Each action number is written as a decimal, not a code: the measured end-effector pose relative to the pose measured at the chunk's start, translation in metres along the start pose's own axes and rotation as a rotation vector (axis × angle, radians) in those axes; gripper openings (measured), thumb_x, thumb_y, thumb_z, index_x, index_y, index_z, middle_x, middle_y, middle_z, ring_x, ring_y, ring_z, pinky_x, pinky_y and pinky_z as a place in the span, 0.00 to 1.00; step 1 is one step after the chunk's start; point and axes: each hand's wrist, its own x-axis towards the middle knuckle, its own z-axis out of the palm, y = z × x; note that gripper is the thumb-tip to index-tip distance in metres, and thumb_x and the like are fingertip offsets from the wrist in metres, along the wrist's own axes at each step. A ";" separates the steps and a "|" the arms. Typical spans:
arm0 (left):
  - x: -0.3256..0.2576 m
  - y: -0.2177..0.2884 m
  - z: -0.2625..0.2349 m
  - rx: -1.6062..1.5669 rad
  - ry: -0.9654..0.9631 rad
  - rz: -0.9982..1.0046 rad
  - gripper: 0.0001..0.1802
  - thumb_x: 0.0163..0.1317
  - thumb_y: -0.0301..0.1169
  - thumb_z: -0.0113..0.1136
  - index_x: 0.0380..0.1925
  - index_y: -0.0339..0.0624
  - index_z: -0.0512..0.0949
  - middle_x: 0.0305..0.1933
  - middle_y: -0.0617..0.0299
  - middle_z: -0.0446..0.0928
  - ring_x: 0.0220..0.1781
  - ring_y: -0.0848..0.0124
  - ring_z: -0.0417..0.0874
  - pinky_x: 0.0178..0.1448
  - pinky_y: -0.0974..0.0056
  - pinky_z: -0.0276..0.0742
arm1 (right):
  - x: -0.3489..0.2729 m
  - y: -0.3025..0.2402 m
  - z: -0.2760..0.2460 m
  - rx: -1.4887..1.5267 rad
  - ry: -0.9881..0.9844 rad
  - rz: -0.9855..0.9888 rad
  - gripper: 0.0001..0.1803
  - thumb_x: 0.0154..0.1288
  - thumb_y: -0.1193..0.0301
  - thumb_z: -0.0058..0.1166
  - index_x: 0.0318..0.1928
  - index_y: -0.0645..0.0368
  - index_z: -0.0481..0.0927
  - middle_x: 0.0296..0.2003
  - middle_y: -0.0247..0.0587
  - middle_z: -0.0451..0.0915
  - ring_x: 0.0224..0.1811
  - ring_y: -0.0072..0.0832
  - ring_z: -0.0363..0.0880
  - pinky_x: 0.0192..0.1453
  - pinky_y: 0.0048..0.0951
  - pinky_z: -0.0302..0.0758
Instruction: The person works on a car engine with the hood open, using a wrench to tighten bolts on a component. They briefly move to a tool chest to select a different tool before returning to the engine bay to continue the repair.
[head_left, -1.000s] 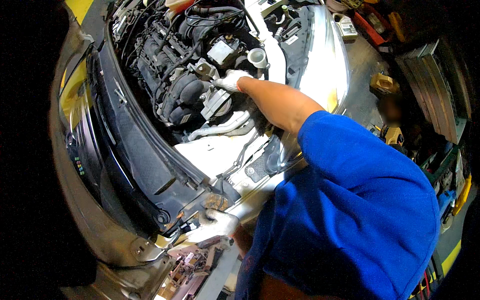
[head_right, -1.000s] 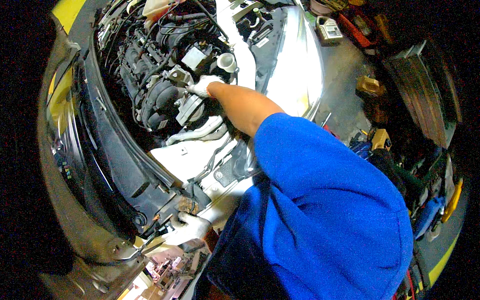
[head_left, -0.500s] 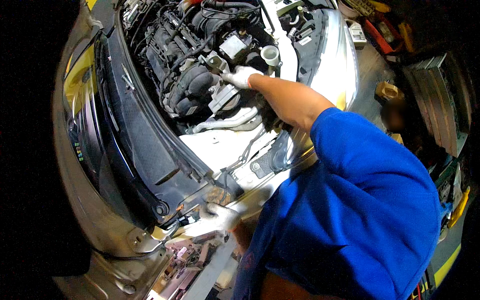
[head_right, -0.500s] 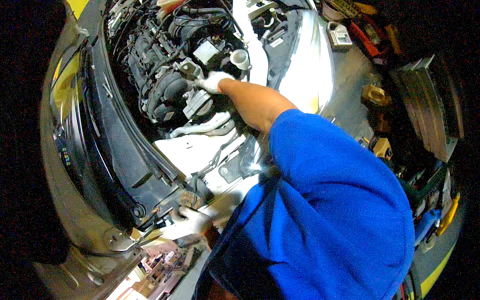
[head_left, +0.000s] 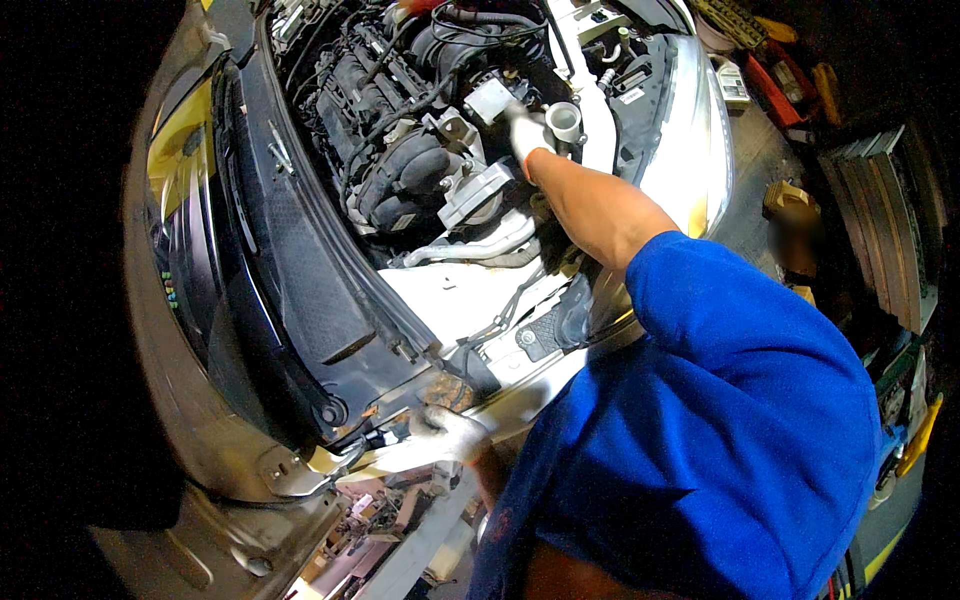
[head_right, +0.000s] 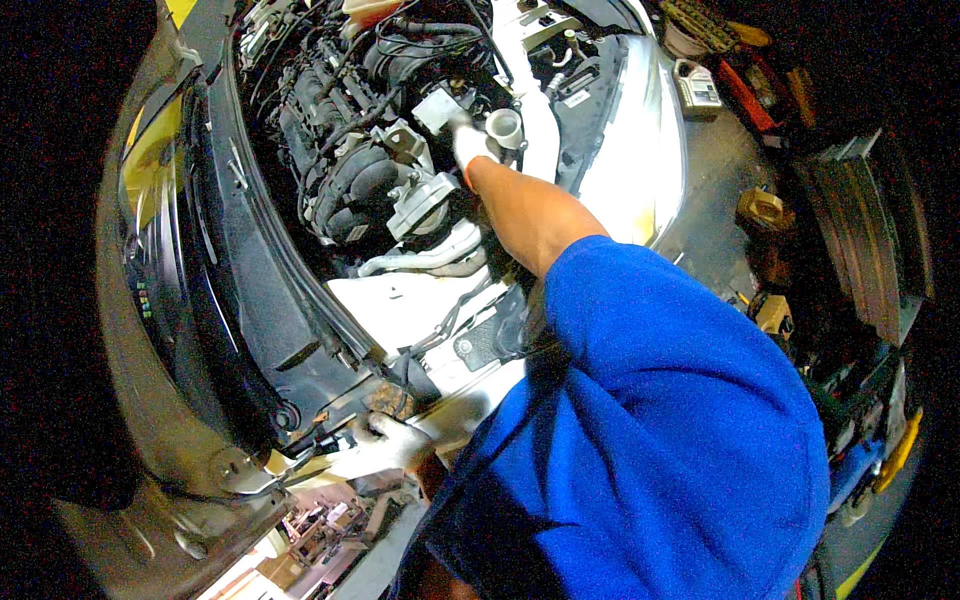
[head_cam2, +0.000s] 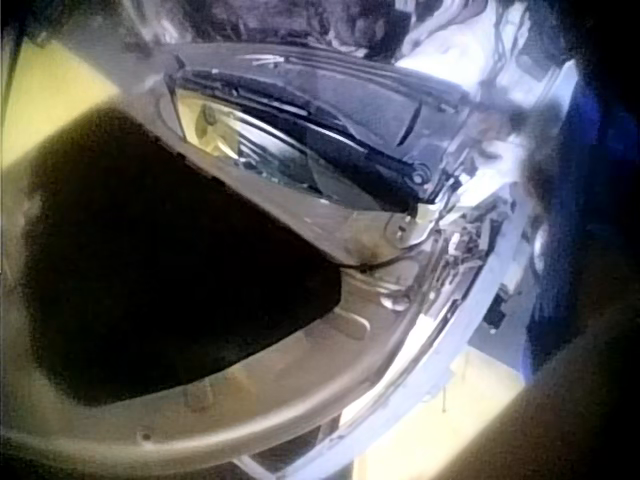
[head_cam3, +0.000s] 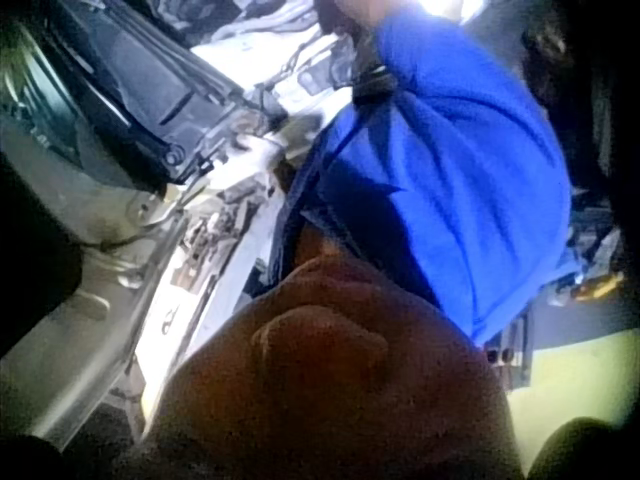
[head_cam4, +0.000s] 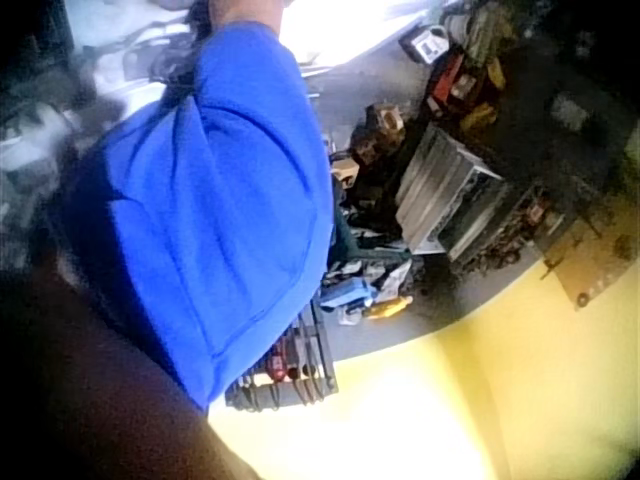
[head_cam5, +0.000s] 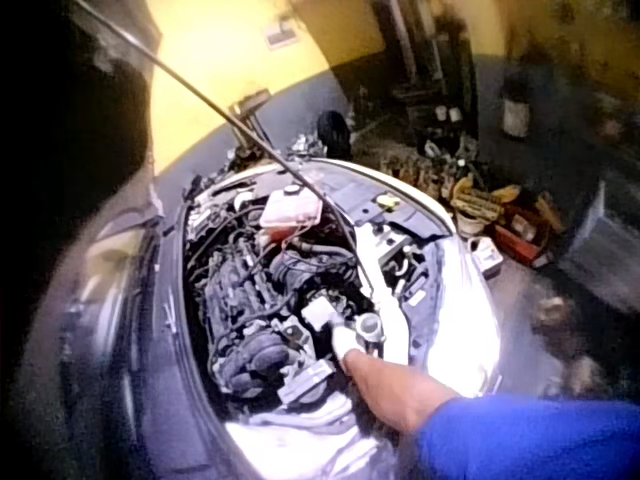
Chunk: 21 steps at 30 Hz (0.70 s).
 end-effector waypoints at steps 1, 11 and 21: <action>0.000 0.005 0.003 -0.019 -0.006 0.001 0.16 0.67 0.28 0.54 0.52 0.31 0.78 0.52 0.42 0.79 0.51 0.51 0.78 0.61 0.53 0.73 | -0.005 0.002 0.001 -0.187 0.029 -0.161 0.52 0.60 0.28 0.45 0.66 0.62 0.75 0.67 0.56 0.74 0.69 0.47 0.74 0.71 0.44 0.68; 0.005 0.020 0.004 0.074 0.015 0.031 0.18 0.65 0.32 0.56 0.51 0.33 0.80 0.53 0.40 0.80 0.51 0.50 0.79 0.64 0.54 0.72 | 0.023 0.003 -0.006 0.181 0.168 -0.043 0.44 0.58 0.37 0.51 0.61 0.62 0.80 0.63 0.54 0.78 0.67 0.47 0.76 0.65 0.42 0.73; 0.002 0.026 0.004 0.207 0.167 0.263 0.10 0.66 0.25 0.58 0.45 0.33 0.81 0.47 0.44 0.79 0.49 0.50 0.78 0.59 0.49 0.74 | -0.007 0.000 -0.016 -0.529 -0.229 -0.304 0.57 0.60 0.27 0.44 0.67 0.70 0.71 0.68 0.65 0.70 0.72 0.51 0.69 0.74 0.39 0.64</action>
